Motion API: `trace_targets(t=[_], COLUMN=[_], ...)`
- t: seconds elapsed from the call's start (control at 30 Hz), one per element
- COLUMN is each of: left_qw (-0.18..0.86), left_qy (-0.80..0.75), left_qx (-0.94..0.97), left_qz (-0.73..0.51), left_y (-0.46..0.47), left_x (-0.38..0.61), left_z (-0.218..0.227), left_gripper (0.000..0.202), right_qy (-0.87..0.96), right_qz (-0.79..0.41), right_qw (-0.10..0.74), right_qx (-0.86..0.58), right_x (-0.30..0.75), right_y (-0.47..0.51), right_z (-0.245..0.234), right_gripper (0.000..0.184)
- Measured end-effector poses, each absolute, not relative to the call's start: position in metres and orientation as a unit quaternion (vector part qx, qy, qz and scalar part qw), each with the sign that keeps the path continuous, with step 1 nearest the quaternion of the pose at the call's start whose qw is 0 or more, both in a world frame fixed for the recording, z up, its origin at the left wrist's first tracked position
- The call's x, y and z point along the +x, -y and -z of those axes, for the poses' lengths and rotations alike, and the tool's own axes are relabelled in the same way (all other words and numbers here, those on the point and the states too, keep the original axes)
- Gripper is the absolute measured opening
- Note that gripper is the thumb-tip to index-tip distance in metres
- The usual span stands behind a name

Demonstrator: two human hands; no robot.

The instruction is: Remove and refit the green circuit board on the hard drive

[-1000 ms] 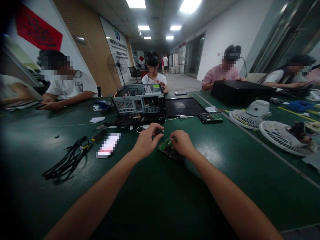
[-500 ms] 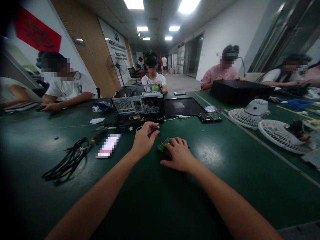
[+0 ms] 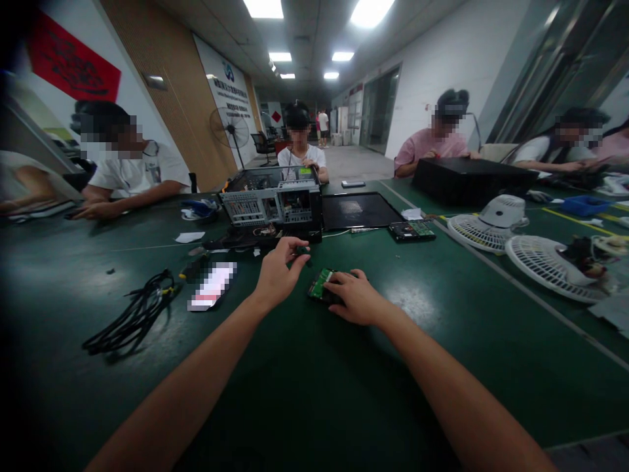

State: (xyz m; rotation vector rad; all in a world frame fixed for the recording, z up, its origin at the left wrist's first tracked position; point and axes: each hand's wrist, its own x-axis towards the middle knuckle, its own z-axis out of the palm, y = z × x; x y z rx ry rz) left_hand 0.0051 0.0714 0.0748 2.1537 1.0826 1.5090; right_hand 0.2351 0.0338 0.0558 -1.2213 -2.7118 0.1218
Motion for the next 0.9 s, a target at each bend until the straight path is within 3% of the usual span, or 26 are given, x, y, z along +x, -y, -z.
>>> trace_targets(t=[0.9], left_qw=[0.129], left_qy=[-0.375], left_qx=[0.742], left_qz=[-0.540], left_y=[-0.076], left_x=[0.010], left_z=[-0.059], left_gripper=[0.033], right_qy=[0.916], right_qz=[-0.046], right_qw=[0.086], right_qx=[-0.389], right_x=[0.237], right_y=[-0.036], right_z=[-0.051], right_gripper=[0.057])
